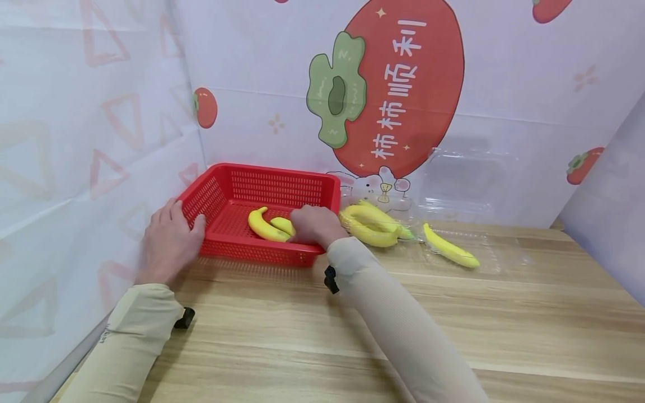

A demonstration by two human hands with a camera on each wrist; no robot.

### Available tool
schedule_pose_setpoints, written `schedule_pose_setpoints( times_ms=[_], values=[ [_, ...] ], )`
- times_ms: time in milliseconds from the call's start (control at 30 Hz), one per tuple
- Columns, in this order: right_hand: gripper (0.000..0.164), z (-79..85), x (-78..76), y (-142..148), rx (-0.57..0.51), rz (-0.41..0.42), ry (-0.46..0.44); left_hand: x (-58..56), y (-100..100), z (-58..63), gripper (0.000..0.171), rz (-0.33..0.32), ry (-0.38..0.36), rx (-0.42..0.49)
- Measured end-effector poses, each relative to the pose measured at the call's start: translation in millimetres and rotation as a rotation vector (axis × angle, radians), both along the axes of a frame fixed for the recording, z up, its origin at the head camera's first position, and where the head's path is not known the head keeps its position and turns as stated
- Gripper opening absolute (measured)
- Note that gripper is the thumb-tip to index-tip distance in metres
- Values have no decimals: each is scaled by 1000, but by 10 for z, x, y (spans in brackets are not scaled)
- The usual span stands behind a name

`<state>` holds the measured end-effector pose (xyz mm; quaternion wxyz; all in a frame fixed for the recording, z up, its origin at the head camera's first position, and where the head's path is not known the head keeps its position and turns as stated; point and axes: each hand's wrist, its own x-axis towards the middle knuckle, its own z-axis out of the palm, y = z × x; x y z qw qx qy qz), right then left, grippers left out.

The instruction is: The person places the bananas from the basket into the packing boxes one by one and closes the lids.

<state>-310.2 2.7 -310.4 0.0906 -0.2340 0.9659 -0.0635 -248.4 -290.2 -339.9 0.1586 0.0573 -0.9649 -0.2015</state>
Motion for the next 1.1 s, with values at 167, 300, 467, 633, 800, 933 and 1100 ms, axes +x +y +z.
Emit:
schedule_pose_setpoints(
  times_ms=[167, 300, 467, 633, 800, 933, 1100],
  values=[
    [34, -2, 5, -1, 5, -17, -11, 8, -1, 3, 82, -3, -4, -1],
    [33, -16, 3, 2, 21, -31, -14, 14, 6, 8, 82, -5, -3, -6],
    [32, -32, -9, 6, 52, -25, 7, 3, 16, -4, 81, -2, 2, -3],
    [32, -26, -21, 10, 55, -19, 13, -12, 19, -6, 81, 1, 6, 1],
    [30, -11, -32, -1, 34, -27, -6, -8, 20, 4, 81, 1, 4, 10],
    [27, 3, -32, -26, 55, -3, 1, 6, 16, 12, 81, 0, -3, 6],
    [25, 3, -33, -51, 80, 7, 28, 19, 17, 15, 82, -4, -3, 8]
  ],
)
